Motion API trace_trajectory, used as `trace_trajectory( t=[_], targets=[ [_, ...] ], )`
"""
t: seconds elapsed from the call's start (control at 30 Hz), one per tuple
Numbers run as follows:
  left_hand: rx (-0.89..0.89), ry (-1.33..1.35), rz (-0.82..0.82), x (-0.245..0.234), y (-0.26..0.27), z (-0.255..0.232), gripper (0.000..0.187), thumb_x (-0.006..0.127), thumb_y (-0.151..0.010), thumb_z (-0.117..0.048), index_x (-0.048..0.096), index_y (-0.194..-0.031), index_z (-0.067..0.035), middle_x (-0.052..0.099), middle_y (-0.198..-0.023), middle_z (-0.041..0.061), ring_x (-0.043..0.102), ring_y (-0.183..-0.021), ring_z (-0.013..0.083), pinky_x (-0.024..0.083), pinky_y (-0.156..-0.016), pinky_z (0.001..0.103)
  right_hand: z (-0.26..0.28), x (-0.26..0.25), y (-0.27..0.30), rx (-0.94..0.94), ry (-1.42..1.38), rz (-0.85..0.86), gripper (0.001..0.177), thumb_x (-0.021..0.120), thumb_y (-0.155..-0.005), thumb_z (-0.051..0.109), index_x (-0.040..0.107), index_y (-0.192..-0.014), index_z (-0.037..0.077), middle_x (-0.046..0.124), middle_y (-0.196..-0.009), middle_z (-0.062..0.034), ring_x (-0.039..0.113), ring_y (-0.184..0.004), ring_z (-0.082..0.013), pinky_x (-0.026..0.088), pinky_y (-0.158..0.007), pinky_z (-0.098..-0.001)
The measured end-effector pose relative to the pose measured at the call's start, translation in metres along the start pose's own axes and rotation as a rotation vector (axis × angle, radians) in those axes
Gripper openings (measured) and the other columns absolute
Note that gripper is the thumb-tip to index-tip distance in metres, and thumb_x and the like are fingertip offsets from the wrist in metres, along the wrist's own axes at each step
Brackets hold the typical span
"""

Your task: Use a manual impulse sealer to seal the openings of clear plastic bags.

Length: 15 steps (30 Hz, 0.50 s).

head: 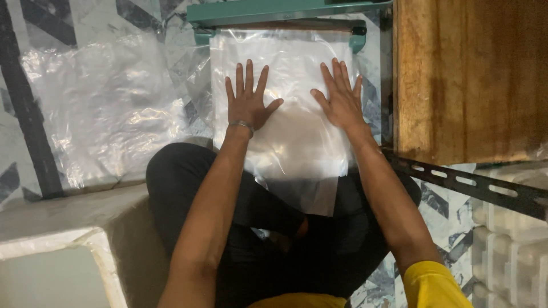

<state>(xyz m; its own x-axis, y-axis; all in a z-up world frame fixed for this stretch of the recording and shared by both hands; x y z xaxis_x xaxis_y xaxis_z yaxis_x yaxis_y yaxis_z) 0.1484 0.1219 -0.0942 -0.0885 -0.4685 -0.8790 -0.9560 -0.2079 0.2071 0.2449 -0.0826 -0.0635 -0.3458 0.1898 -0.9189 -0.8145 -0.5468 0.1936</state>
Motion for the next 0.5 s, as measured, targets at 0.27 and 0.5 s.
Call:
trace_trajectory(
  t=[0.27,0.5],
  targets=[
    [-0.018,-0.003,0.01,-0.002,-0.002,0.001,0.093,0.053,-0.094,-0.071,0.014,-0.167,-0.028,-0.003,-0.174,0.012,-0.007,-0.159,0.0346,-0.005,-0.125,0.062,0.009,-0.025,-0.002,0.069,-0.023,0.002,0.059,0.049,-0.109,0.044,0.038,-0.16,0.017,0.024,-0.17,-0.0134,0.019,-0.159,-0.0287,0.007,-0.123,-0.0659],
    [-0.005,-0.018,0.013,0.003,-0.002,0.003,0.092,0.05,-0.096,-0.072,0.013,-0.167,-0.027,-0.004,-0.174,0.012,-0.008,-0.159,0.0346,-0.005,-0.126,0.063,0.001,-0.169,0.007,-0.374,-0.363,-0.774,0.043,0.048,-0.124,0.002,0.038,-0.166,0.007,0.033,-0.161,-0.0213,0.061,-0.13,-0.0276,0.058,-0.103,-0.0348]
  ],
)
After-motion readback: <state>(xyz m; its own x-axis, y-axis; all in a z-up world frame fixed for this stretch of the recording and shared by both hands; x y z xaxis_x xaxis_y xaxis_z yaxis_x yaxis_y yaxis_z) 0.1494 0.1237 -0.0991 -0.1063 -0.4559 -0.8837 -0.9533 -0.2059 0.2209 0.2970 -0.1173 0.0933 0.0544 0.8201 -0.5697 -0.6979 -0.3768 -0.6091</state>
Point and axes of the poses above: each hand's wrist, its own y-axis away from the middle knuckle, its own x-axis out of the palm, z = x × y, the point moved 9 cm from there along -y, towards the middle knuckle
